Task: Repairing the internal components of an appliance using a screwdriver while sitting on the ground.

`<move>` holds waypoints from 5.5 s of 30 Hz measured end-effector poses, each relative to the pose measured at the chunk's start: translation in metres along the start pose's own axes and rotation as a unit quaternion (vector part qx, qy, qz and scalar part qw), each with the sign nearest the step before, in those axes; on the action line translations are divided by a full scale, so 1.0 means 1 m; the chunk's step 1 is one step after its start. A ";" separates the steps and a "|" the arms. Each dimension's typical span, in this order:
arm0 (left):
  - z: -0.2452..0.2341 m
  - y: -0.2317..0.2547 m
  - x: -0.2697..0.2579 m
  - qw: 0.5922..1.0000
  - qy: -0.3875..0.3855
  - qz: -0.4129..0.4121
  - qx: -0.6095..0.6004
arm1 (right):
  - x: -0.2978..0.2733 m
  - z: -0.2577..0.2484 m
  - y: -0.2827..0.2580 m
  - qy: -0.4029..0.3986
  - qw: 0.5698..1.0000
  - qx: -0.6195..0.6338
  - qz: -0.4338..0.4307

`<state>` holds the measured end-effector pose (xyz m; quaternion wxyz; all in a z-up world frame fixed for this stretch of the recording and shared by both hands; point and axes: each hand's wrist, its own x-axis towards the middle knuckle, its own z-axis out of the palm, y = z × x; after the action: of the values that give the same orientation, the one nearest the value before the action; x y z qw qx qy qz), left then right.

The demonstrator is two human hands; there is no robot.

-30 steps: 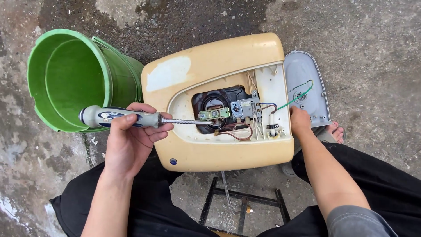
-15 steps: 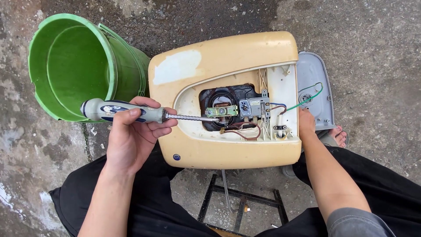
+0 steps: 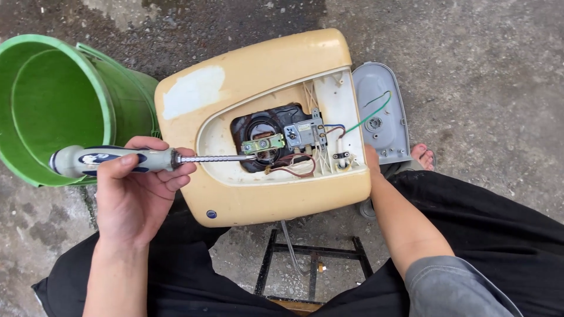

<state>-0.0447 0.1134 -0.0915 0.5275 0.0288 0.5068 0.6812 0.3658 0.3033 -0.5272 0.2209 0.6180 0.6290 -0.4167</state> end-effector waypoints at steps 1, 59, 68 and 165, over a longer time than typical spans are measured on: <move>0.002 -0.002 0.001 1.000 -0.005 -0.005 0.000 | 0.002 -0.001 0.004 0.003 1.000 0.002 0.006; 0.018 -0.013 0.018 0.999 0.011 -0.040 -0.016 | 0.008 -0.084 0.038 0.103 0.988 0.028 0.112; 0.020 -0.008 0.021 0.999 0.006 -0.029 -0.036 | 0.013 -0.029 0.040 0.122 0.985 -0.123 0.018; -0.002 0.037 -0.007 1.000 0.004 -0.005 -0.017 | -0.093 -0.279 -0.171 0.215 0.908 0.332 -0.140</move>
<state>-0.0680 0.1098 -0.0628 0.5292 0.0148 0.4976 0.6872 0.2800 0.4894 -0.2557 -0.1984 0.6361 0.5662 -0.4852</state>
